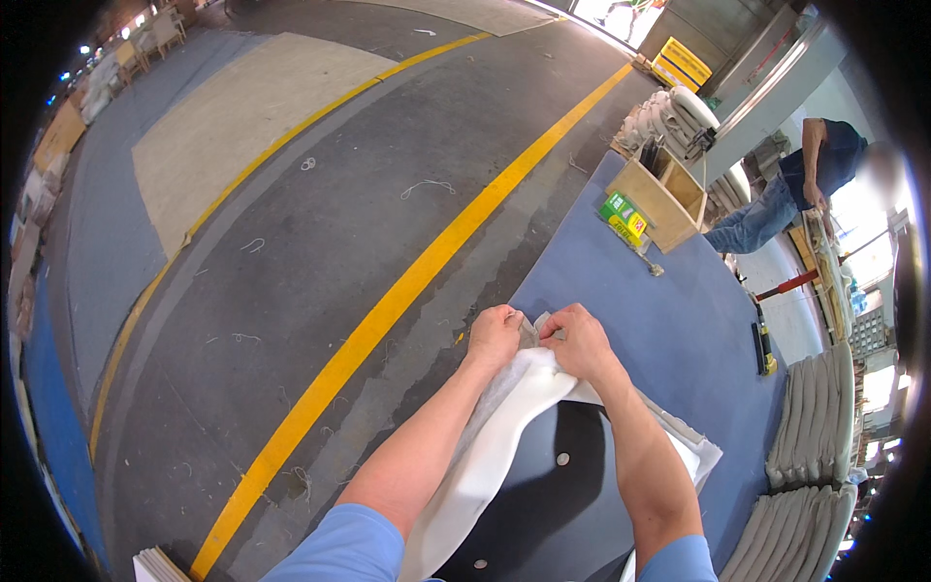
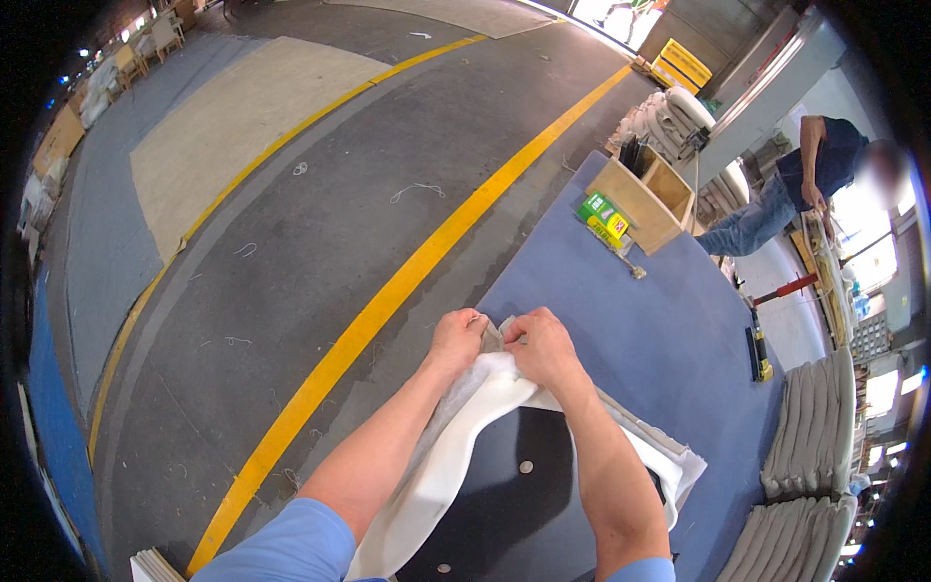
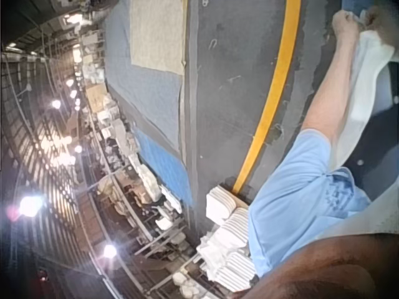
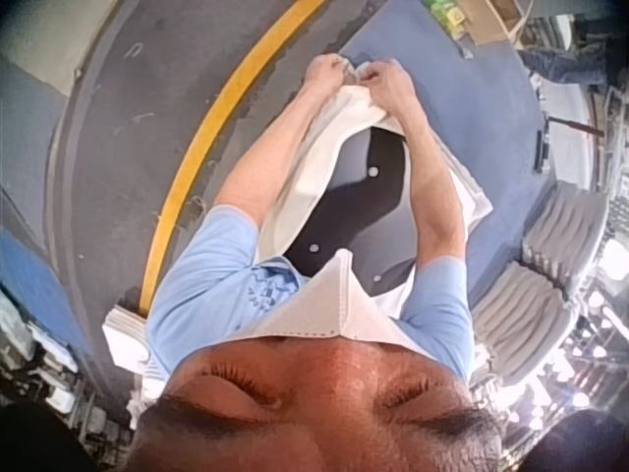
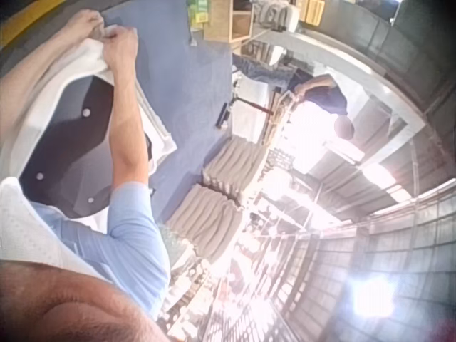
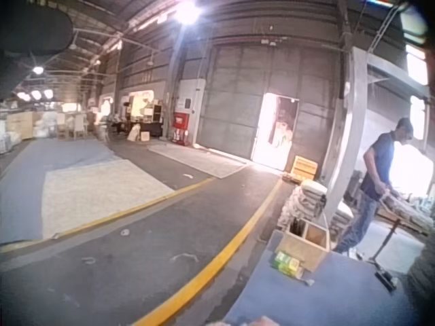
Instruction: The person stretches and secures white fabric over a black chair base using a staple gun. They repeatedly fold edges, pull the fabric taut, and staple it in place while working at a blue workbench in a factory setting.
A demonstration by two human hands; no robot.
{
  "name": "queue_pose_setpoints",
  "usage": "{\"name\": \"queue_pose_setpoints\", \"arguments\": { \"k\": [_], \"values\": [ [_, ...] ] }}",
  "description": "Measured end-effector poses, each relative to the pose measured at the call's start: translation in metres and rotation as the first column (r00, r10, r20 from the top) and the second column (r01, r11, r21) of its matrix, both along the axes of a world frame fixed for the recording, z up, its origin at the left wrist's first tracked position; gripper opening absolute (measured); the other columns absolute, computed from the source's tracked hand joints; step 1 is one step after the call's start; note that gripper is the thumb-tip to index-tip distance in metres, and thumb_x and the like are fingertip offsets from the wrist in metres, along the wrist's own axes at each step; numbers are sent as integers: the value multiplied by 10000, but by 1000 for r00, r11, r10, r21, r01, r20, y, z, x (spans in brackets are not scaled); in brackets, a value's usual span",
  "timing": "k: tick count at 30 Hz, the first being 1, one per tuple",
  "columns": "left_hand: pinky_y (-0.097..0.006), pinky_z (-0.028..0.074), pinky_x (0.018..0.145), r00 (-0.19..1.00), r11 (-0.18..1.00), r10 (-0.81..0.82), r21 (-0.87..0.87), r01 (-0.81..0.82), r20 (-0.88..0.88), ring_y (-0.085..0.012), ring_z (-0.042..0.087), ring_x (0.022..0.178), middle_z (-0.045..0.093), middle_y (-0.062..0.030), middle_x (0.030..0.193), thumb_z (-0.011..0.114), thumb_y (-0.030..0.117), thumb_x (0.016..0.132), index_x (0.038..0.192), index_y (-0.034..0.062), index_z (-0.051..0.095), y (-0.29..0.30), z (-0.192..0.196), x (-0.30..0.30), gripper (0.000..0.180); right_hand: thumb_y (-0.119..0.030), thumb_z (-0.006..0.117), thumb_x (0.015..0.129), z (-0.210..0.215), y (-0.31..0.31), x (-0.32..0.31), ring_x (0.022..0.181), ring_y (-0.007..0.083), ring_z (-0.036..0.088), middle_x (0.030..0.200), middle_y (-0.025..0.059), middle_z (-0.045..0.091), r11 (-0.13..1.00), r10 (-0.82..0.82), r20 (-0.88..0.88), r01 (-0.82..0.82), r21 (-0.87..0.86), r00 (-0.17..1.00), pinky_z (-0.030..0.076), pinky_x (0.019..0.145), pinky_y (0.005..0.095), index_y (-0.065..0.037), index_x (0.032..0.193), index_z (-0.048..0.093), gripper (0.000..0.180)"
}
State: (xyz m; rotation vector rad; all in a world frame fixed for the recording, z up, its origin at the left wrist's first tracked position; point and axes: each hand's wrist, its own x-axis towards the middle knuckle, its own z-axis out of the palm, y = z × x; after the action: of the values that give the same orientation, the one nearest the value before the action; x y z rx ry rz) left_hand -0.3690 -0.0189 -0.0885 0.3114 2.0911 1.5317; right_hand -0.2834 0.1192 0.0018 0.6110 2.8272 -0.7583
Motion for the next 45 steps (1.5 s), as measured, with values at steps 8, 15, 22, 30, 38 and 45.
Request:
{"name": "queue_pose_setpoints", "arguments": {
  "k": [8,15,22,30,38,45],
  "values": [
    [-475,553,820,1000,1000,-7,16,7,0,-396,740,910,756,-228,932,650,265,1015,1009,-8,740,1,1,1,287,-180,797,818,-11,16,-3,1053,361,696,1137,174,708,992,105,73,-99,-82,992,556,948,433,-137,918,825,113],
    [-482,555,831,999,1000,3,17,-3,-34,-403,741,934,757,-237,960,649,260,1012,1021,-9,742,-2,-2,1,285,-190,825,800,-8,6,-2,1054,362,696,1142,173,716,998,-41,30,42,-54,999,554,947,429,-107,901,821,130],
    [-478,555,835,998,1000,1,31,1,-62,-404,738,934,756,-236,959,647,257,1011,1013,-10,742,0,-6,1,283,-147,808,785,0,4,-8,923,350,731,971,172,756,998,-24,76,28,-51,997,571,846,424,-81,882,815,118],
    [-468,553,822,1000,999,10,49,-9,-23,-387,741,910,757,-226,942,649,255,1011,997,-11,736,-1,-4,1,280,-130,813,806,-7,10,-9,1019,304,701,1078,153,735,979,78,66,-64,-193,995,563,890,389,-79,939,821,143],
    [-463,553,818,1000,999,4,31,-4,-4,-371,745,902,757,-223,937,648,258,1018,1011,-6,737,-3,-1,-1,279,-138,752,896,-14,3,-5,908,309,732,1001,164,774,981,-46,-33,39,-189,998,573,869,398,-56,1020,820,164],
    [-459,553,813,1000,999,-3,35,4,-17,-368,744,892,758,-220,931,647,260,1019,1011,-4,739,-2,-3,0,279,-135,747,909,-15,11,-13,739,179,669,796,93,750,878,-196,149,242,-413,969,544,717,361,33,993,803,196]
  ]
}}
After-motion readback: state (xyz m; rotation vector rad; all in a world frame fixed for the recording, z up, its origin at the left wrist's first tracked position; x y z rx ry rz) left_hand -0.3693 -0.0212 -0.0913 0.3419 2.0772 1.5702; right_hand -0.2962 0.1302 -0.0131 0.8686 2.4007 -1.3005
